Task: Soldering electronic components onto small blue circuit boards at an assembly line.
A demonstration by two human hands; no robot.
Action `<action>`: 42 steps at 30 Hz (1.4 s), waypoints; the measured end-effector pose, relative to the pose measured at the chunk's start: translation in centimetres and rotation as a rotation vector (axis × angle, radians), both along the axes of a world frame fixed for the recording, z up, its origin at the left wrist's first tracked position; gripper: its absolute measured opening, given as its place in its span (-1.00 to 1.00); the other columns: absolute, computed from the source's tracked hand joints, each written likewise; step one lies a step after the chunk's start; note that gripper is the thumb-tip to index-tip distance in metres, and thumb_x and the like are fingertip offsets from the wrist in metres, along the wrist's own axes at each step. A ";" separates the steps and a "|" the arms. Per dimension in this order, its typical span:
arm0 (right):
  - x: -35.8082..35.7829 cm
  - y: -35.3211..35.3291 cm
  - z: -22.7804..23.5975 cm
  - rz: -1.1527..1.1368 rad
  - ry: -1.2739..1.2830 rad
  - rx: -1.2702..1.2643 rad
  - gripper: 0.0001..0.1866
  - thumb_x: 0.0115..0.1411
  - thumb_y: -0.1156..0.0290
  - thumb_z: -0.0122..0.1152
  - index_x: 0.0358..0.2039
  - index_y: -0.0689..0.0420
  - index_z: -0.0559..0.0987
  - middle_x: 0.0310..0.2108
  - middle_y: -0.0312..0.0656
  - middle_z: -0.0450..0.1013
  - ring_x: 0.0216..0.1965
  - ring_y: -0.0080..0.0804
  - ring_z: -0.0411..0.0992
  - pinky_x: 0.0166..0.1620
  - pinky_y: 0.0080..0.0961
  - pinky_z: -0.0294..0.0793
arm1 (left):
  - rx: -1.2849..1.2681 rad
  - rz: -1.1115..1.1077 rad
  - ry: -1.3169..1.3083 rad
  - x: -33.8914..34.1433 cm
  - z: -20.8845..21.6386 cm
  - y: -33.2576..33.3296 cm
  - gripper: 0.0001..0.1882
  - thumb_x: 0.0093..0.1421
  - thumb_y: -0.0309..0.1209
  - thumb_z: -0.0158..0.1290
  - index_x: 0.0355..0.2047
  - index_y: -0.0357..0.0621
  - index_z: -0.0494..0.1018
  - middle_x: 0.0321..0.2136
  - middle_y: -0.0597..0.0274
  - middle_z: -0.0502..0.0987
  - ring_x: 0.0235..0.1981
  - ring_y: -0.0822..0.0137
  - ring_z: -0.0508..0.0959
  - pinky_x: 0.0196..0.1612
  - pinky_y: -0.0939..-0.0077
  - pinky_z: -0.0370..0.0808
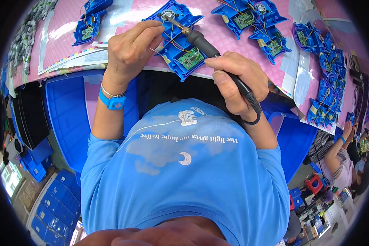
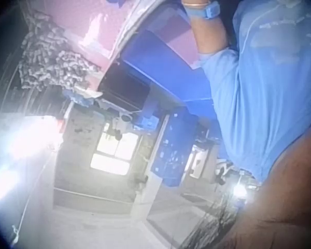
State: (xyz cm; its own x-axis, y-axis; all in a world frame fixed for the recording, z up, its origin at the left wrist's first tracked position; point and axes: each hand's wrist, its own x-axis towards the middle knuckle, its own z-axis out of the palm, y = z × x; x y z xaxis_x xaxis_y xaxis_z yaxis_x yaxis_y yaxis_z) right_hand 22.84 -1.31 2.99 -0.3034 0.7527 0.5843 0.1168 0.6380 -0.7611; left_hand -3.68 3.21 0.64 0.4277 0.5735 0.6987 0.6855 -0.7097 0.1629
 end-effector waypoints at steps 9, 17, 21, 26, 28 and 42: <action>0.2 -0.1 -0.1 -0.011 -0.019 0.002 -0.71 0.29 0.39 0.15 -0.10 0.35 0.58 -0.55 -0.17 0.42 -0.55 -0.48 0.36 -0.45 -0.52 0.27 | -0.063 -0.020 -0.033 0.0 0.2 -0.1 -0.77 -0.05 -0.54 0.28 -0.34 -0.14 0.53 -0.29 0.26 0.62 -0.46 0.30 0.66 -0.49 0.49 0.55; 0.5 0.0 -0.2 0.001 0.033 0.008 -0.72 0.28 0.40 0.16 -0.12 0.37 0.59 -0.55 -0.17 0.43 -0.55 -0.48 0.35 -0.43 -0.50 0.28 | -0.050 -0.006 -0.023 -0.3 0.7 -0.6 -0.74 -0.04 -0.56 0.31 -0.29 -0.14 0.58 -0.25 0.24 0.64 -0.42 0.27 0.67 -0.45 0.49 0.58; 1.2 -0.2 -0.1 -0.044 0.064 0.023 -0.71 0.28 0.41 0.16 -0.12 0.38 0.58 -0.53 -0.15 0.43 -0.54 -0.47 0.35 -0.42 -0.51 0.28 | -0.303 -0.093 -0.214 -1.5 2.0 -2.6 -0.75 -0.03 -0.60 0.33 -0.30 -0.12 0.63 -0.32 0.25 0.66 -0.43 0.28 0.68 -0.41 0.51 0.61; 2.3 -0.5 0.3 -0.113 0.126 -0.071 -0.72 0.27 0.46 0.12 -0.13 0.43 0.56 -0.48 -0.12 0.43 -0.50 -0.47 0.35 -0.41 -0.52 0.28 | -0.391 -0.119 -0.218 -1.1 1.7 -3.5 -0.74 -0.05 -0.61 0.36 -0.31 -0.09 0.66 -0.38 0.28 0.66 -0.47 0.31 0.67 -0.45 0.55 0.59; 2.3 -0.7 0.5 -0.110 0.149 -0.067 -0.72 0.25 0.48 0.10 -0.13 0.44 0.56 -0.48 -0.11 0.43 -0.50 -0.48 0.35 -0.42 -0.52 0.29 | -0.201 -0.020 -0.276 -0.7 2.1 -3.5 -0.75 -0.03 -0.59 0.35 -0.30 -0.09 0.66 -0.37 0.29 0.64 -0.48 0.33 0.66 -0.49 0.57 0.57; -0.2 -0.4 0.3 -0.050 0.017 -0.070 -0.81 0.13 0.51 0.20 -0.26 0.28 0.65 -0.46 -0.07 0.59 -0.54 -0.40 0.50 -0.47 -0.52 0.39 | 0.066 -0.012 0.038 -0.2 0.1 -0.4 -0.77 0.01 -0.53 0.28 -0.27 -0.12 0.57 -0.28 0.28 0.64 -0.47 0.35 0.66 -0.53 0.53 0.55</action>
